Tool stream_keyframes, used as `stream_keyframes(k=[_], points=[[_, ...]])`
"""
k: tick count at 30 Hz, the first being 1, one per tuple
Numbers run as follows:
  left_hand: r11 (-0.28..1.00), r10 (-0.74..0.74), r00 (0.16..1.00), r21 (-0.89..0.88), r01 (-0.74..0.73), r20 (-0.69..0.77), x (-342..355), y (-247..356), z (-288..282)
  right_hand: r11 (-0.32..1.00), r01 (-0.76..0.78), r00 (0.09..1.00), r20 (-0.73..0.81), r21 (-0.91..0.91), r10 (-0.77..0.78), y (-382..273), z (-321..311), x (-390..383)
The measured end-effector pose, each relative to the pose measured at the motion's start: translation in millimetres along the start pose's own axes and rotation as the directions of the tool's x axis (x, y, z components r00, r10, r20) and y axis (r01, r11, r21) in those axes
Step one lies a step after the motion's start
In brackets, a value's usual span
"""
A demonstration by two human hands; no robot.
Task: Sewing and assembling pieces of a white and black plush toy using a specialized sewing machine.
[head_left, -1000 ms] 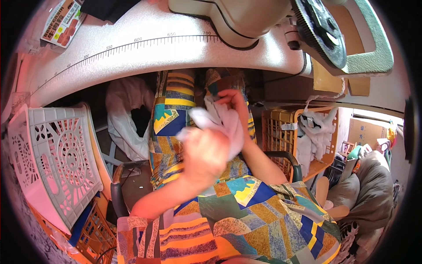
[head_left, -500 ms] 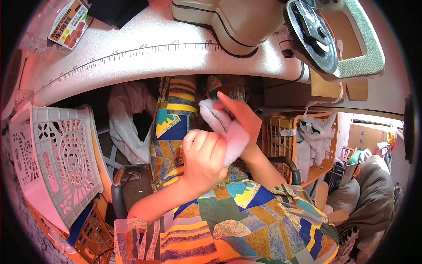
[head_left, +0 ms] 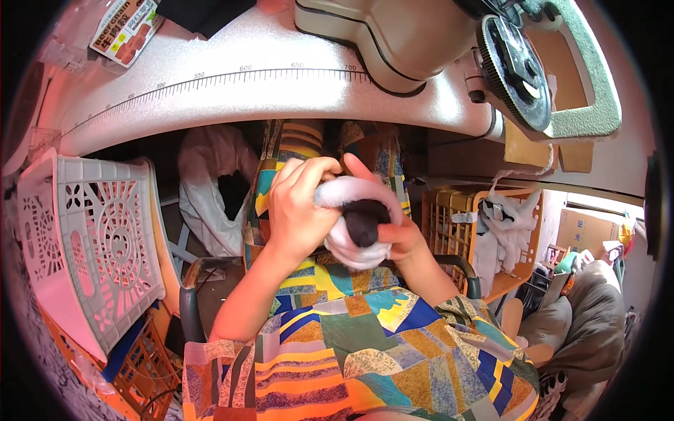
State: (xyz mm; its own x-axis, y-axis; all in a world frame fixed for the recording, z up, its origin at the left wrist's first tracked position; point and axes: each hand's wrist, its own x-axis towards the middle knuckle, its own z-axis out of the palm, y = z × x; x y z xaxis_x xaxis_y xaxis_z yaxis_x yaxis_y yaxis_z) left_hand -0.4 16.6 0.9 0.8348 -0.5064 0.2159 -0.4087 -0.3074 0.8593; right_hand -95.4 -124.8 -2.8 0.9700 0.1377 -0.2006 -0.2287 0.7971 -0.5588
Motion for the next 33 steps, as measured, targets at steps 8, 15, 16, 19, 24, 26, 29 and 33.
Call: stream_keyframes(k=[8, 15, 16, 19, 24, 26, 29, 33], points=[[0.939, 0.004, 0.997, 0.342, -0.03, 0.076, -13.9, 1.0, -8.3, 0.949, 0.013, 0.977, -0.199, -0.314, -0.079, 1.0, -3.9, 5.6], [0.754, 0.404, 0.911, 0.536, -0.38, 0.077, -31.7, 31.1, 13.0, -0.218, 0.017, 0.69, 0.169, -0.976, -0.704, 3.7, -13.4, 15.3], [0.761, 0.4, 0.915, 0.535, -0.366, 0.057, -27.7, 26.2, 7.9, -0.216, 0.142, 0.703, 0.252, -0.966, -0.665, -4.0, -7.8, 14.1], [0.746, 0.439, 0.898, 0.542, -0.387, 0.037, -24.4, 26.9, 3.9, -0.008, 0.379, 0.771, 0.32, -0.925, -0.551, -11.8, 6.2, 5.6], [0.776, 0.433, 0.9, 0.486, -0.402, 0.054, -27.0, 29.6, 13.7, -0.271, 0.308, 0.656, 0.41, -0.912, -0.633, -12.5, 2.2, 8.1], [0.771, 0.457, 0.889, 0.483, -0.416, 0.035, -29.9, 36.5, 20.9, -0.249, 0.212, 0.618, 0.327, -0.945, -0.715, -5.1, 2.1, 10.5], [0.756, 0.487, 0.873, 0.483, -0.441, 0.035, -31.0, 40.3, 24.7, -0.202, 0.042, 0.535, 0.193, -0.979, -0.823, 0.4, 5.9, 19.2], [0.773, 0.532, 0.847, 0.404, -0.49, 0.008, -32.6, 38.7, 25.4, -0.204, 0.155, 0.418, 0.252, -0.967, -0.873, -3.2, 8.6, 33.2]])
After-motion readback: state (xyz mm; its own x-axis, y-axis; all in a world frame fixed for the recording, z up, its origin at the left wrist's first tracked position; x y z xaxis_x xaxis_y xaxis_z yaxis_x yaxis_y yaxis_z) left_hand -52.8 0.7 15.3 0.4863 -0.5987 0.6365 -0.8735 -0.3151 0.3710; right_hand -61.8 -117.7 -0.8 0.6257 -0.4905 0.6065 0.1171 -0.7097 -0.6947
